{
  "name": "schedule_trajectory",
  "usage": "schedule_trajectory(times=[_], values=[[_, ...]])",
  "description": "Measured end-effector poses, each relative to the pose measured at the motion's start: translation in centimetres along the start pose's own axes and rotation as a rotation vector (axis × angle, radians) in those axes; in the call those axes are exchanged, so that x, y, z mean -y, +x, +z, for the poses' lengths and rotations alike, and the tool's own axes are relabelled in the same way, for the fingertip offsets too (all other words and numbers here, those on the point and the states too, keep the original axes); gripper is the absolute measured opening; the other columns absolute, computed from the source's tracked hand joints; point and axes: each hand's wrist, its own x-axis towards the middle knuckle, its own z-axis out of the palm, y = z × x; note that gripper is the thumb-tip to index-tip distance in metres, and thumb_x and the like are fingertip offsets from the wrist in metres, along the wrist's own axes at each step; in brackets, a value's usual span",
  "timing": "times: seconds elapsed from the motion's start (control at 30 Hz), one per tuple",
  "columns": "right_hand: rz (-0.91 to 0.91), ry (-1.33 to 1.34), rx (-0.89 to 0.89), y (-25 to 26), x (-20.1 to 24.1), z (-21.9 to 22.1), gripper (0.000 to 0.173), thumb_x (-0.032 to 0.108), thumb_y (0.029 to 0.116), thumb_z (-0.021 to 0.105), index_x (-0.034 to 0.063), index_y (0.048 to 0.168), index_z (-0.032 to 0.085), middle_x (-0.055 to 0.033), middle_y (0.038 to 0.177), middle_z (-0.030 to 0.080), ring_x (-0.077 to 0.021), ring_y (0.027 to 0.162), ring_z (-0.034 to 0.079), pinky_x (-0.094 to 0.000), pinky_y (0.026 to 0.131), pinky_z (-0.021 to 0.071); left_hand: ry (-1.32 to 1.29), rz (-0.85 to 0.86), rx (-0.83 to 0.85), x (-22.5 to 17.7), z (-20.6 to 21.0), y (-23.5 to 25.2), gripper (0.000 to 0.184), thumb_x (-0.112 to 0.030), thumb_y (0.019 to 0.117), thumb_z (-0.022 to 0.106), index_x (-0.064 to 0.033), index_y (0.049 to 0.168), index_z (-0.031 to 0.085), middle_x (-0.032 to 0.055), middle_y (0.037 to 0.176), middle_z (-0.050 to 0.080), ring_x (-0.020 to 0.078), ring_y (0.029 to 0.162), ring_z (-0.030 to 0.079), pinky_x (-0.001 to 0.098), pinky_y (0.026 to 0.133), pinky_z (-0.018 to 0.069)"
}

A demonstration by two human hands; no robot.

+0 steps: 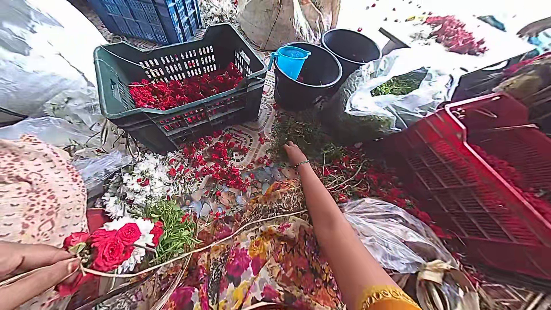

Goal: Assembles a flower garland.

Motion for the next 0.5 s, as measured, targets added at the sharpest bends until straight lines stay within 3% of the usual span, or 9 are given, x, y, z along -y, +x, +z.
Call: schedule_trajectory(times=[0.1,0.17,0.27,0.33,0.43,0.5], values=[[0.049,0.231,-0.33,-0.6,-0.1,-0.6,0.038,-0.011,0.0888,0.058,-0.0047,0.126,0.066,-0.0293,0.132,0.06,-0.0442,0.123,0.06,-0.0576,0.105,0.0484,0.026,0.0,0.001,0.3,0.2,0.6,0.039,-0.033,0.1033,0.059,0.0046,0.111,0.07,0.0126,0.085,0.066,0.0113,0.068,0.057,0.0321,0.064,0.0483],[0.085,0.383,-0.591,-0.8,-0.6,-1.5,0.045,-0.012,0.0816,0.065,-0.0037,0.126,0.067,-0.0287,0.129,0.062,-0.0429,0.12,0.062,-0.057,0.102,0.0502,0.026,0.033,-0.006,0.6,0.4,0.8,0.042,-0.034,0.1035,0.059,0.0058,0.112,0.07,0.0156,0.087,0.067,0.0141,0.071,0.059,0.0351,0.067,0.0502],[0.094,0.516,-0.758,-1.1,-1.3,-2.3,0.043,-0.008,0.0827,0.067,-0.0015,0.125,0.066,-0.0257,0.128,0.065,-0.0395,0.121,0.062,-0.0558,0.104,0.0475,0.015,0.094,-0.022,1.0,0.8,1.0,0.044,-0.033,0.1032,0.059,0.0089,0.11,0.07,0.0221,0.094,0.07,0.0211,0.082,0.068,0.0417,0.078,0.0548],[0.039,0.525,-0.623,-1.4,-1.8,-2.0,0.045,-0.007,0.087,0.064,-0.001,0.132,0.063,-0.027,0.135,0.06,-0.0416,0.127,0.057,-0.0571,0.107,0.0448,0.027,0.123,-0.016,1.0,0.8,1.0,0.046,-0.034,0.1031,0.059,0.0095,0.111,0.07,0.0244,0.097,0.071,0.0245,0.088,0.07,0.0451,0.083,0.0554],[-0.108,0.478,-0.144,-1.5,-2.2,-1.8,0.07,-0.012,0.0843,0.062,0.0074,0.15,0.049,-0.0267,0.156,0.04,-0.0444,0.142,0.042,-0.0609,0.111,0.0402,0.019,0.154,-0.027,1.2,1.1,1.2,0.045,-0.033,0.1027,0.059,0.0095,0.111,0.071,0.0241,0.098,0.072,0.024,0.091,0.071,0.0447,0.086,0.0556],[-0.135,0.419,-0.107,-2.1,-1.5,-2.2,0.076,-0.02,0.0786,0.062,0.0101,0.148,0.052,-0.0225,0.157,0.041,-0.0416,0.142,0.044,-0.0593,0.11,0.0429,0.008,0.145,-0.05,1.5,1.3,1.3,0.044,-0.033,0.1019,0.059,0.009,0.108,0.072,0.022,0.095,0.072,0.0217,0.087,0.071,0.0427,0.083,0.056]])
